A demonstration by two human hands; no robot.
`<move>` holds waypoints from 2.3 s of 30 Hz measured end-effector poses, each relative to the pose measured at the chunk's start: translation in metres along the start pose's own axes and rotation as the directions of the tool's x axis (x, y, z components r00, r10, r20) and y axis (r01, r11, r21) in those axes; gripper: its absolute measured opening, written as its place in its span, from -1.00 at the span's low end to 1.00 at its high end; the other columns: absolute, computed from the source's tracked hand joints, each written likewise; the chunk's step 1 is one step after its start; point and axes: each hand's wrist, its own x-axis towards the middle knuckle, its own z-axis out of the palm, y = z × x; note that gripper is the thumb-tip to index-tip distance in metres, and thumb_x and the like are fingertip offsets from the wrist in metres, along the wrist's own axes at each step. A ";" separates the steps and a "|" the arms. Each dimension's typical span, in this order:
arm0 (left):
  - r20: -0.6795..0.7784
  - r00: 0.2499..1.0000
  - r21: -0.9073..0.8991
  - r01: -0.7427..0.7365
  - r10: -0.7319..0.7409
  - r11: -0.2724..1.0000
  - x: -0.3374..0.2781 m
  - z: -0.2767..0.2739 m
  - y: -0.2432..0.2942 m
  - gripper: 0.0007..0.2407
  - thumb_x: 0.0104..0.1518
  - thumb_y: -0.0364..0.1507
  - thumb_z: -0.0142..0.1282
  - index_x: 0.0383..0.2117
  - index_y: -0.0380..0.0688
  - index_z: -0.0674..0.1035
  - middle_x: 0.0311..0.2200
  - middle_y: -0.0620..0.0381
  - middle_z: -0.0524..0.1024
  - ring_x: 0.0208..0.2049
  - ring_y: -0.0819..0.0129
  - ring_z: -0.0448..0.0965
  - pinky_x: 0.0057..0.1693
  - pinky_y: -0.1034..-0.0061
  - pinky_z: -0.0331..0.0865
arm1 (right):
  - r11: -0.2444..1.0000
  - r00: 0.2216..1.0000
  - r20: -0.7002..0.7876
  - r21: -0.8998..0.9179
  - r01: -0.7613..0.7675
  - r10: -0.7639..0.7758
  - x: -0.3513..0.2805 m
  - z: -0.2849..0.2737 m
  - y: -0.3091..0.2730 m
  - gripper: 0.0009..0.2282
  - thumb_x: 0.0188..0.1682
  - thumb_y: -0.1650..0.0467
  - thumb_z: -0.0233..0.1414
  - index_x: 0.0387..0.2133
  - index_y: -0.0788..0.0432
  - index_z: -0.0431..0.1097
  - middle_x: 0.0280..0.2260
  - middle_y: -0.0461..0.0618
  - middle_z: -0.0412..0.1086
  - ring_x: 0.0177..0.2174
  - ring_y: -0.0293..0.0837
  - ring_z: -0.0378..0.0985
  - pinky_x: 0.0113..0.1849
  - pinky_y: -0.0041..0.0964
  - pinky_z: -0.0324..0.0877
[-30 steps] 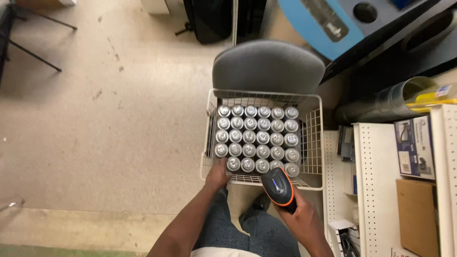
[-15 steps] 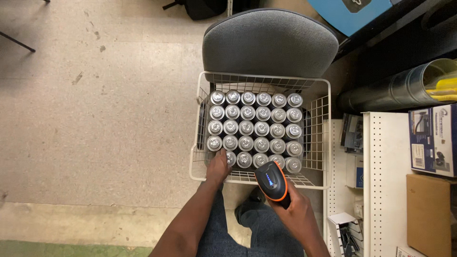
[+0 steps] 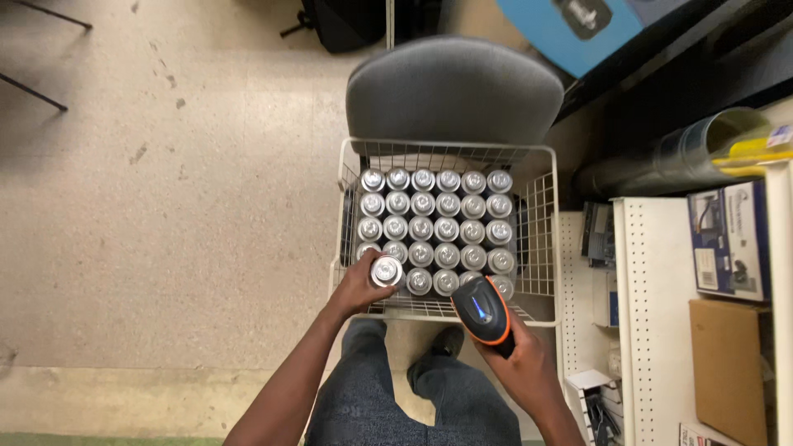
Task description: The person takes small cans from a basket and places them one by one onto a shelf, while holding a scanner.
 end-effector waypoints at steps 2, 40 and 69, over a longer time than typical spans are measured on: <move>-0.005 0.999 -0.103 0.046 -0.046 0.994 -0.010 -0.022 0.040 -0.39 0.07 -0.11 0.56 0.23 0.06 0.50 0.11 0.07 0.70 0.08 0.18 0.74 0.07 0.28 0.57 | 0.999 0.999 0.003 0.029 0.047 -0.047 -0.008 -0.010 -0.007 -0.30 -0.04 0.29 0.45 0.47 -0.12 0.51 0.08 -0.14 0.84 0.06 -0.19 0.87 0.03 -0.27 0.63; 0.172 0.984 -0.877 0.175 -0.048 0.448 -0.021 -0.093 0.192 -0.56 0.43 0.07 0.10 0.10 0.00 0.64 -0.09 -0.03 0.77 -0.09 0.12 0.81 -0.02 0.19 0.65 | 0.848 0.922 0.060 -0.374 0.377 -0.383 -0.126 -0.123 -0.100 -0.54 -0.14 0.25 0.40 0.09 -0.45 0.64 -0.30 -0.38 0.81 -0.31 -0.01 0.80 -0.25 -0.14 0.61; 0.495 0.778 -0.557 -0.059 0.388 0.828 0.007 -0.035 0.350 -0.40 0.07 -0.30 0.63 0.26 -0.06 0.57 -0.02 0.04 0.77 -0.02 0.24 0.80 0.11 0.29 0.69 | 0.986 0.842 -0.528 0.052 0.156 -0.106 -0.226 -0.074 -0.013 -0.47 -0.22 0.21 0.58 0.10 -0.12 0.74 0.03 -0.26 0.90 0.00 -0.32 0.98 0.03 -0.33 0.68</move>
